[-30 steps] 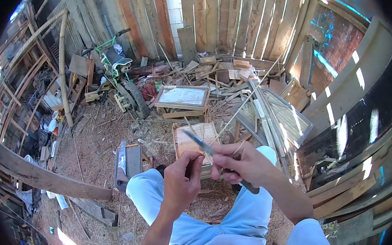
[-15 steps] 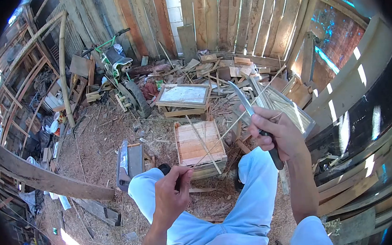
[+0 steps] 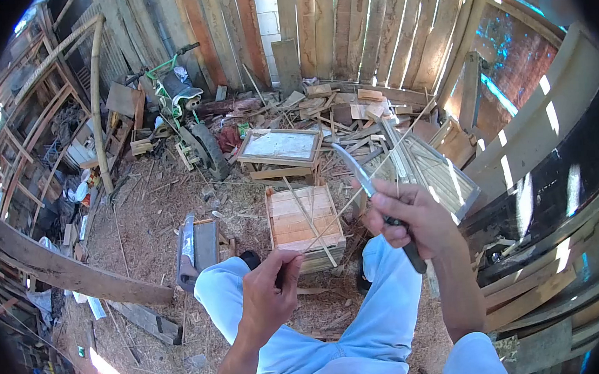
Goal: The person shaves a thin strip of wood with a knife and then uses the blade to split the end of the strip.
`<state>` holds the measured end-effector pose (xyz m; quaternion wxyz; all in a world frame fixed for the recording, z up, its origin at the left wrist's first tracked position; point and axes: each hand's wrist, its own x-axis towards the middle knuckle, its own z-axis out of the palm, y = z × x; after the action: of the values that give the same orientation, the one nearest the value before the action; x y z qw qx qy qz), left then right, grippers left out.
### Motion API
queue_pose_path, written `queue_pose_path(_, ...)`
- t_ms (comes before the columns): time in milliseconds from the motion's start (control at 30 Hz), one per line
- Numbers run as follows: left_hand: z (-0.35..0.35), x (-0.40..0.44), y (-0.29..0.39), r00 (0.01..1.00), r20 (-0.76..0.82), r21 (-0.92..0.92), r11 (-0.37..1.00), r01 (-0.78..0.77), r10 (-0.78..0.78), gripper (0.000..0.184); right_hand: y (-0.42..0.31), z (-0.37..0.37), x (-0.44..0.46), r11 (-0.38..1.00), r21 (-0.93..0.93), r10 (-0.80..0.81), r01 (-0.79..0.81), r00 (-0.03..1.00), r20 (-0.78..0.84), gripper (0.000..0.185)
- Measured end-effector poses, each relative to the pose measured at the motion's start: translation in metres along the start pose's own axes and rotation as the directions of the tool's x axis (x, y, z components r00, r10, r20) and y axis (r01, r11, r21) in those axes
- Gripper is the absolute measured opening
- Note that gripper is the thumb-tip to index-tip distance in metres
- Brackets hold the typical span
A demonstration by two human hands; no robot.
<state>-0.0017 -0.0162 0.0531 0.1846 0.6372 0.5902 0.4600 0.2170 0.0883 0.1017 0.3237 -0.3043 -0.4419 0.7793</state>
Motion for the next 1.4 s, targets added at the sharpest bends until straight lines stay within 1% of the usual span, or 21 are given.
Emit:
queue_pose_path(33, 0.005, 0.001, -0.001, 0.998, -0.047, -0.027, 0.999, -0.034, 0.032, 0.005, 0.001, 0.001, -0.001, 1.0, -0.014, 0.017, -0.017, 1.0, 0.015, 0.03)
queue_pose_path(67, 0.009, 0.002, -0.001, 0.994, -0.091, -0.053, 0.996, -0.071, 0.066, 0.003, 0.006, 0.014, -0.003, 0.982, -0.169, 0.083, -0.088, 0.996, -0.037, 0.03)
queue_pose_path(100, 0.011, 0.004, 0.001, 0.993, -0.091, -0.057, 0.996, -0.074, 0.069, 0.003, 0.012, 0.018, -0.003, 0.981, -0.172, 0.08, -0.086, 0.996, -0.041, 0.03)
queue_pose_path(167, 0.011, 0.005, 0.005, 0.995, -0.076, -0.08, 0.995, -0.064, 0.058, 0.003, 0.022, 0.02, -0.001, 0.994, -0.044, 0.109, -0.105, 0.989, 0.096, 0.031)
queue_pose_path(233, 0.007, 0.002, 0.001, 0.995, -0.075, -0.057, 0.996, -0.072, 0.068, 0.003, 0.007, 0.007, -0.001, 0.994, -0.078, 0.085, -0.081, 0.995, 0.048, 0.033)
queue_pose_path(300, 0.002, -0.001, -0.001, 0.993, -0.083, -0.045, 0.995, -0.087, 0.083, 0.003, -0.007, -0.008, -0.004, 0.996, 0.076, -0.043, 0.042, 0.999, 0.015, 0.035)
queue_pose_path(400, 0.001, -0.002, 0.0, 1.0, 0.002, -0.01, 1.0, -0.014, 0.014, 0.008, -0.006, -0.003, -0.005, 0.999, -0.021, -0.028, 0.028, 0.999, -0.039, 0.037)
queue_pose_path(467, 0.008, 0.002, 0.0, 0.974, -0.151, 0.069, 0.985, -0.159, 0.167, 0.005, 0.004, 0.002, -0.005, 0.999, -0.024, 0.022, -0.022, 1.0, -0.007, 0.04)
queue_pose_path(567, 0.014, 0.006, 0.003, 0.96, -0.173, 0.098, 0.974, -0.205, 0.22, 0.006, 0.025, 0.027, -0.005, 0.991, -0.073, 0.121, -0.114, 0.986, 0.111, 0.04)
queue_pose_path(667, 0.012, 0.004, 0.002, 0.949, -0.169, 0.153, 0.959, -0.24, 0.264, 0.008, 0.023, 0.022, -0.004, 0.994, -0.057, 0.098, -0.094, 0.992, 0.073, 0.038)
queue_pose_path(733, 0.006, 0.0, -0.001, 0.963, -0.159, 0.147, 0.969, -0.196, 0.219, 0.008, 0.006, 0.01, -0.006, 0.997, -0.054, 0.059, -0.063, 0.995, -0.075, 0.037)
queue_pose_path(767, 0.004, -0.002, -0.002, 0.974, -0.146, 0.139, 0.978, -0.154, 0.174, 0.009, 0.002, 0.004, -0.006, 0.996, -0.056, 0.058, -0.063, 0.996, -0.074, 0.037)
queue_pose_path(833, 0.004, -0.003, -0.002, 0.978, -0.117, 0.114, 0.98, -0.161, 0.175, 0.01, -0.003, -0.004, -0.007, 1.0, 0.025, 0.005, -0.004, 1.0, -0.012, 0.032)
queue_pose_path(900, 0.009, -0.002, 0.0, 0.98, -0.083, 0.081, 0.982, -0.172, 0.179, 0.012, 0.01, 0.005, -0.007, 0.998, 0.008, 0.054, -0.054, 0.998, -0.006, 0.033)
queue_pose_path(967, 0.017, 0.003, 0.007, 0.973, -0.108, 0.055, 0.979, -0.198, 0.203, 0.012, 0.023, 0.02, -0.005, 0.989, 0.041, 0.136, -0.144, 0.98, 0.145, 0.035)
queue_pose_path(1000, 0.017, 0.003, 0.009, 0.973, -0.105, 0.057, 0.978, -0.2, 0.205, 0.012, 0.028, 0.023, -0.003, 0.99, 0.062, 0.112, -0.124, 0.979, 0.168, 0.035)
queue_pose_path(1067, 0.015, 0.002, 0.012, 0.994, -0.079, 0.015, 0.997, -0.078, 0.079, 0.011, 0.029, 0.015, -0.002, 0.993, 0.029, 0.109, -0.117, 0.976, 0.189, 0.035)
queue_pose_path(1133, 0.013, 0.0, 0.01, 0.994, -0.064, 0.003, 0.996, -0.085, 0.085, 0.011, 0.027, 0.011, -0.004, 0.994, -0.009, 0.11, -0.11, 0.972, 0.209, 0.036)
queue_pose_path(1233, 0.015, -0.003, 0.004, 0.988, -0.103, 0.002, 0.993, -0.118, 0.118, 0.008, 0.014, 0.007, -0.008, 0.99, -0.055, 0.134, -0.127, 0.981, 0.143, 0.035)
queue_pose_path(1300, 0.012, -0.006, 0.002, 0.978, -0.148, 0.019, 0.989, -0.144, 0.145, 0.006, -0.002, -0.006, -0.008, 1.0, 0.018, -0.012, 0.012, 1.0, -0.01, 0.035)
queue_pose_path(1400, 0.008, -0.011, 0.006, 0.991, -0.11, 0.044, 0.997, -0.067, 0.071, 0.005, -0.005, -0.005, -0.011, 1.0, 0.029, 0.002, -0.002, 1.0, -0.001, 0.034)
